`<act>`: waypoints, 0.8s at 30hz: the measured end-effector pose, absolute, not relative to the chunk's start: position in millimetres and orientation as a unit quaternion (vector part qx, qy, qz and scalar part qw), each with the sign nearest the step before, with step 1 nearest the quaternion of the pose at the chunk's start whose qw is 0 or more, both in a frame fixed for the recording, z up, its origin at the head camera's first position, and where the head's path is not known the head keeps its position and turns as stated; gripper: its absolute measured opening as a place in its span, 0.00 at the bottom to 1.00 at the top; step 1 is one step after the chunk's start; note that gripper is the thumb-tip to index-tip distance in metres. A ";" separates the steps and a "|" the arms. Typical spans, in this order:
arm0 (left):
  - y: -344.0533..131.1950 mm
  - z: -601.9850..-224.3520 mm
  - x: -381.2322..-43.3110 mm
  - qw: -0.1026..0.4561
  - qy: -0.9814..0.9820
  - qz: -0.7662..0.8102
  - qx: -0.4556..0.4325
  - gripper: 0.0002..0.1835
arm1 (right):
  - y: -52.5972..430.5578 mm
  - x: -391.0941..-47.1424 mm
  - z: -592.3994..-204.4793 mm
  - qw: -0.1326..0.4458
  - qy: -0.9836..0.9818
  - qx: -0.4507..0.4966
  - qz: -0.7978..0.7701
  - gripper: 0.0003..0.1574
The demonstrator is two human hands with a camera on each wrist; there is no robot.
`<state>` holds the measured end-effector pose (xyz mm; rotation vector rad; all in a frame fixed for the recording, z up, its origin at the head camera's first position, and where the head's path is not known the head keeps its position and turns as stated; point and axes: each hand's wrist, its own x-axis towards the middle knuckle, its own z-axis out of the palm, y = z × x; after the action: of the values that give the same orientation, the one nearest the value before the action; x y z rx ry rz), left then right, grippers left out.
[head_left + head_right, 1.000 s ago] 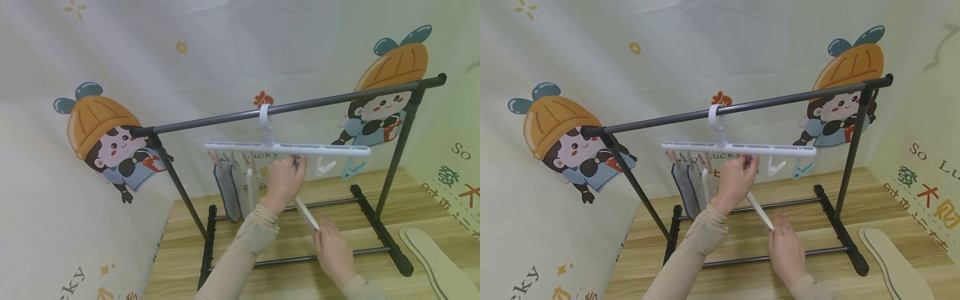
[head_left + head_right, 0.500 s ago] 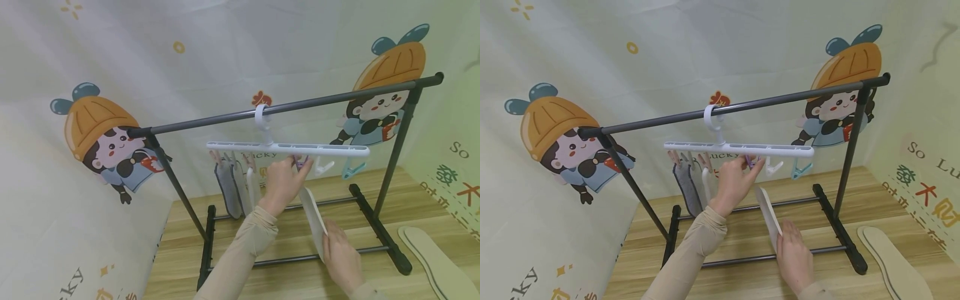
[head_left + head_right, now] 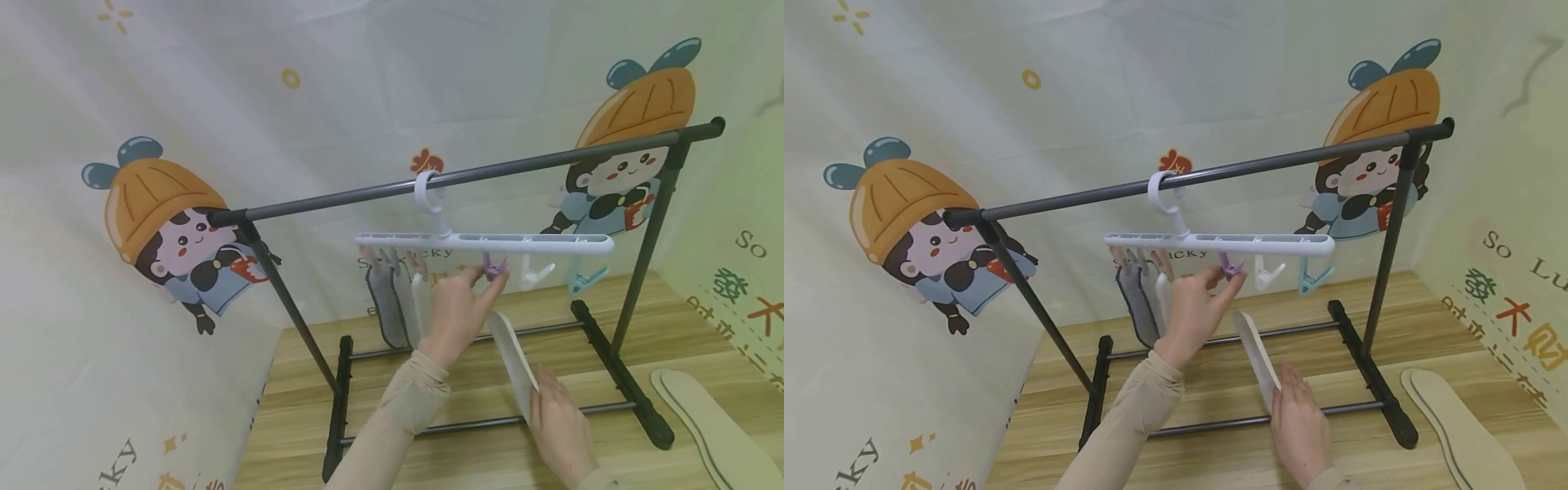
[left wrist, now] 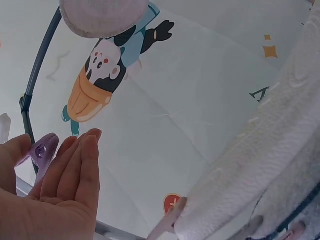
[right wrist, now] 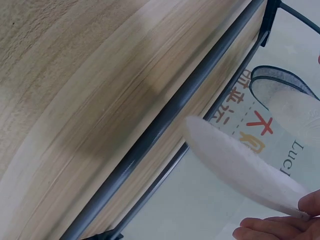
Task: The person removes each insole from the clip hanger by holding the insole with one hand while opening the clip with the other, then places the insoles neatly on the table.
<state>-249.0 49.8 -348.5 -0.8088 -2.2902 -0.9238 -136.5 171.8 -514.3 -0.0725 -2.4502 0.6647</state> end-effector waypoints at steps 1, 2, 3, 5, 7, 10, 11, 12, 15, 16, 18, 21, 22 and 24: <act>48.9 -349.2 -247.6 0.274 -0.845 -0.345 -0.302 0.17 | 172.4 -136.4 -514.6 0.291 -0.922 -0.030 0.252 0.23; 47.9 -349.9 -246.3 0.280 -0.843 -0.344 -0.304 0.17 | 173.2 -136.3 -515.0 0.286 -0.924 -0.033 0.254 0.23; 46.8 -350.4 -245.0 0.286 -0.839 -0.346 -0.308 0.17 | 174.0 -136.0 -515.3 0.281 -0.925 -0.034 0.255 0.23; 44.3 -351.0 -241.8 0.291 -0.834 -0.349 -0.314 0.18 | 175.6 -135.3 -515.8 0.273 -0.926 -0.035 0.259 0.23; 40.7 -351.5 -237.3 0.293 -0.832 -0.349 -0.318 0.18 | 176.9 -134.1 -516.0 0.264 -0.928 -0.038 0.261 0.23; 33.9 -352.0 -230.2 0.292 -0.826 -0.357 -0.326 0.18 | 178.7 -132.3 -516.2 0.256 -0.929 -0.041 0.264 0.23; 31.1 -352.2 -227.6 0.291 -0.825 -0.358 -0.327 0.18 | 179.2 -131.7 -516.3 0.254 -0.930 -0.041 0.263 0.23; 28.3 -352.4 -224.9 0.289 -0.825 -0.358 -0.327 0.18 | 179.6 -131.4 -516.4 0.252 -0.930 -0.043 0.263 0.24; 19.8 -353.4 -218.3 0.283 -0.829 -0.359 -0.322 0.19 | 181.1 -130.6 -517.1 0.248 -0.931 -0.048 0.264 0.24; 17.0 -354.0 -216.5 0.282 -0.831 -0.358 -0.318 0.19 | 181.9 -130.5 -517.4 0.248 -0.931 -0.049 0.264 0.24; 11.8 -355.8 -213.9 0.277 -0.835 -0.360 -0.311 0.19 | 183.3 -130.3 -517.8 0.250 -0.930 -0.051 0.266 0.25; 4.7 -360.2 -211.8 0.272 -0.838 -0.365 -0.302 0.20 | 186.0 -129.8 -518.2 0.255 -0.928 -0.051 0.266 0.25; 2.5 -361.7 -211.2 0.272 -0.838 -0.365 -0.299 0.20 | 187.1 -129.4 -518.5 0.256 -0.928 -0.051 0.267 0.24; -1.5 -365.0 -210.2 0.267 -0.841 -0.368 -0.294 0.21 | 189.9 -128.7 -519.2 0.257 -0.928 -0.051 0.266 0.24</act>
<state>-210.2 -1.5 -365.0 -0.7930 -2.2706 -0.9925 -128.7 189.9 -519.2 -0.1384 -2.5176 0.7210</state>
